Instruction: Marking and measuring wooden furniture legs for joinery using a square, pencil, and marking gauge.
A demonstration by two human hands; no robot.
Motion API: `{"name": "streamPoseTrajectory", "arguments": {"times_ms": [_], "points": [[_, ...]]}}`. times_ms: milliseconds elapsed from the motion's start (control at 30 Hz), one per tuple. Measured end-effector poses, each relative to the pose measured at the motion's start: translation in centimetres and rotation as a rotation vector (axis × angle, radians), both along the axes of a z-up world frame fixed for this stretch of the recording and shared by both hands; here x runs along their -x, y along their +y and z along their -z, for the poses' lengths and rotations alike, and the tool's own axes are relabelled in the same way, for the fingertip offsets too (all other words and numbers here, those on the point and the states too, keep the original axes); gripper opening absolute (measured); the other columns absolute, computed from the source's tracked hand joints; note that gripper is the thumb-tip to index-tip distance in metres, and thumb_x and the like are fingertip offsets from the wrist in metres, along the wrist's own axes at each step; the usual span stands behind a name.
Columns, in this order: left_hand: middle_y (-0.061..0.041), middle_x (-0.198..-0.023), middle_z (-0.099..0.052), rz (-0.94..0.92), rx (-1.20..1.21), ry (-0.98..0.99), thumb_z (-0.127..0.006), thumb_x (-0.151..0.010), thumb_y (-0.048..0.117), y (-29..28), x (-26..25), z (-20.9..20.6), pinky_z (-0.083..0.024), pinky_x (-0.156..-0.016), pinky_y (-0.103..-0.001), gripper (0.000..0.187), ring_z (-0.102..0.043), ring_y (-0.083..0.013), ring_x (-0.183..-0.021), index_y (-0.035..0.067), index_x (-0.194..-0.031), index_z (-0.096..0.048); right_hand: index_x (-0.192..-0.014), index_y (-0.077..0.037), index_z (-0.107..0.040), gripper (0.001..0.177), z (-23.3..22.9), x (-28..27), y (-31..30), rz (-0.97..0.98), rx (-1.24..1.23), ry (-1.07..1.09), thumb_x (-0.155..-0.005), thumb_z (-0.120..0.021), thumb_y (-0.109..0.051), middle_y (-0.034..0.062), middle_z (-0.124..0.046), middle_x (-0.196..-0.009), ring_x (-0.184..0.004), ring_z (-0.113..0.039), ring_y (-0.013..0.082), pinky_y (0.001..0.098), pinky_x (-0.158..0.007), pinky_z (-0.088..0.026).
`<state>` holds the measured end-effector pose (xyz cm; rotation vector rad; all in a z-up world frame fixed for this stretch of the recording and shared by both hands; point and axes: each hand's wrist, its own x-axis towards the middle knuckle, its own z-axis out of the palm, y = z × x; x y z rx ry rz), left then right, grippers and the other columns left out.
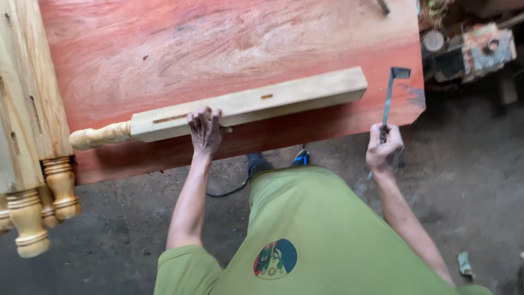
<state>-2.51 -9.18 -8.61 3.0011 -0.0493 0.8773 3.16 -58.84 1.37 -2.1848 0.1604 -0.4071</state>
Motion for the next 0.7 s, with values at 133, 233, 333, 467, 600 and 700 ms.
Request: {"name": "streamPoseTrajectory", "arguments": {"times_ms": [133, 233, 333, 467, 600, 700], "points": [[-0.013, -0.139, -0.048, -0.084, -0.045, 0.120, -0.084, -0.077, 0.045, -1.6, 1.7, -2.6, -0.036, -0.097, -0.041, 0.071, -0.050, -0.0300, -0.118, 0.019, -0.135, -0.053, -0.098, -0.006, -0.070, 0.009, 2.4, 1.1, -2.4, -0.062, -0.033, 0.067, -0.102, -0.072, -0.013, 0.0060, -0.057, -0.064, -0.061, -0.050, 0.0120, 0.0253, -0.059, -0.041], [-0.015, -0.148, -0.044, -0.181, 0.005, 0.396, -0.097, -0.064, 0.027, -2.0, 0.7, -2.7, -0.026, -0.107, -0.048, 0.106, -0.040, -0.0327, -0.133, 0.021, -0.154, -0.040, -0.101, -0.002, -0.072, 0.009, 1.5, -0.9, -2.9, -0.182, 0.031, 0.002, -0.103, -0.074, -0.010, 0.0200, -0.063, -0.074, -0.069, -0.062, 0.0270, 0.0351, -0.064, -0.047], [-0.017, -0.140, -0.052, -0.175, 0.101, 0.579, -0.077, -0.056, 0.000, -0.8, 0.3, -7.1, -0.024, -0.112, -0.064, 0.105, -0.042, -0.0408, -0.137, 0.021, -0.152, -0.042, -0.113, 0.009, -0.069, 0.019, 2.0, -5.8, -2.1, -0.280, -0.032, -0.022, -0.107, -0.066, -0.009, 0.0334, -0.066, -0.093, -0.090, -0.068, 0.0457, 0.0495, -0.079, -0.052], [-0.010, -0.104, -0.055, -0.053, -0.027, 0.434, -0.073, -0.053, 0.009, 1.6, 1.7, -1.4, -0.036, -0.101, -0.045, 0.072, -0.057, -0.0319, -0.103, 0.015, -0.122, -0.053, -0.107, -0.006, -0.076, 0.024, 6.6, -11.8, -2.7, -0.256, 0.016, 0.072, -0.111, -0.065, -0.027, 0.0142, -0.065, -0.078, -0.077, -0.064, 0.0247, 0.0467, -0.074, -0.050], [-0.011, -0.117, -0.059, -0.122, -0.195, 0.135, -0.072, -0.069, 0.013, 0.9, 6.5, 3.2, -0.037, -0.101, -0.044, 0.059, -0.056, -0.0289, -0.108, 0.019, -0.127, -0.059, -0.102, -0.013, -0.079, 0.014, 5.1, -9.8, -1.5, -0.286, -0.146, 0.235, -0.106, -0.074, -0.025, -0.0008, -0.058, -0.064, -0.069, -0.050, 0.0049, 0.0284, -0.067, -0.048], [-0.012, -0.130, -0.055, -0.118, -0.150, 0.145, -0.071, -0.067, 0.048, -0.2, 7.4, 0.5, -0.035, -0.105, -0.043, 0.074, -0.052, -0.0298, -0.116, 0.021, -0.135, -0.058, -0.104, -0.006, -0.076, 0.014, 5.4, -9.2, -1.1, -0.284, -0.266, 0.266, -0.103, -0.078, -0.019, -0.0042, -0.055, -0.059, -0.060, -0.048, 0.0028, 0.0202, -0.061, -0.043]]}}
